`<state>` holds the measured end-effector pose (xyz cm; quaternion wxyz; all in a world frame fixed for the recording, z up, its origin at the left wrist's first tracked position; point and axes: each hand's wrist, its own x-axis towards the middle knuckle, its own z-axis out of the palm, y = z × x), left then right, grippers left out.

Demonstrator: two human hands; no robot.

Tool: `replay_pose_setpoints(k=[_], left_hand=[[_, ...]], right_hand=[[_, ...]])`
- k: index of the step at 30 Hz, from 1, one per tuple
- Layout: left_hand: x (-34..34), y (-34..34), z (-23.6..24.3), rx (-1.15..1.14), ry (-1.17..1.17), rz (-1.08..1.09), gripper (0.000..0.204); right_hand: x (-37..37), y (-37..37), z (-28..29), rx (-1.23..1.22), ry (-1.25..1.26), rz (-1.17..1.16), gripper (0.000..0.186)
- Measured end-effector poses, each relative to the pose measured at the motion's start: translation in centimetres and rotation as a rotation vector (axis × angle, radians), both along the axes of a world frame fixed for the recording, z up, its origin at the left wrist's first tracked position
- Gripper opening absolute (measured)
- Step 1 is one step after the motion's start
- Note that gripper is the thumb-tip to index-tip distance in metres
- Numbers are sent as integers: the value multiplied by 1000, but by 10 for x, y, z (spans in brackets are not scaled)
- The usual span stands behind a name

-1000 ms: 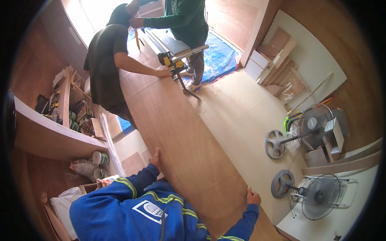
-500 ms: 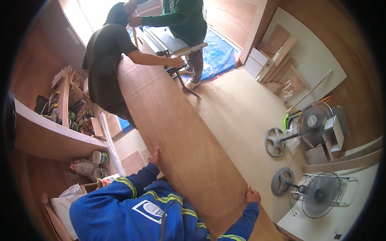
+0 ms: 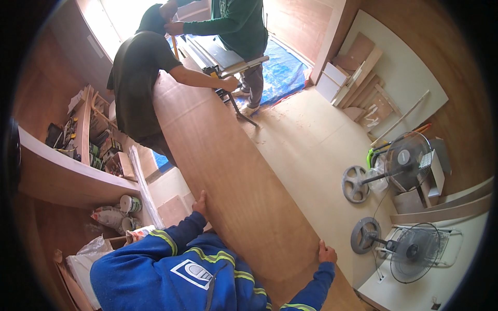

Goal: The person, assisted by others, feeds a large wooden board through a table saw using their hands and a push tool.

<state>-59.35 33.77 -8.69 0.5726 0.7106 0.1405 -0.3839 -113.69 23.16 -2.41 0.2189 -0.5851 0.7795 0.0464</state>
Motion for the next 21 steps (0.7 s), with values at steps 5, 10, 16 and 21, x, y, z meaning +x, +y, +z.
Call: replay_pose_setpoints(k=[5,10,16,21], left_hand=[[12,10,-33,72,-65,-6,83],[15,11,-38,92,-70,-15,84],[2,1,-3,76,-52,-5,85],[10,7,-24,73,-56,-5,85]], right_hand=[[2,-2,-2,-6,-7,2,79],[6,-4,5,22,-40,-10,79],[2,-2,1,6,-21,-17,79],[4,-4,1,22,-17,-15,80]])
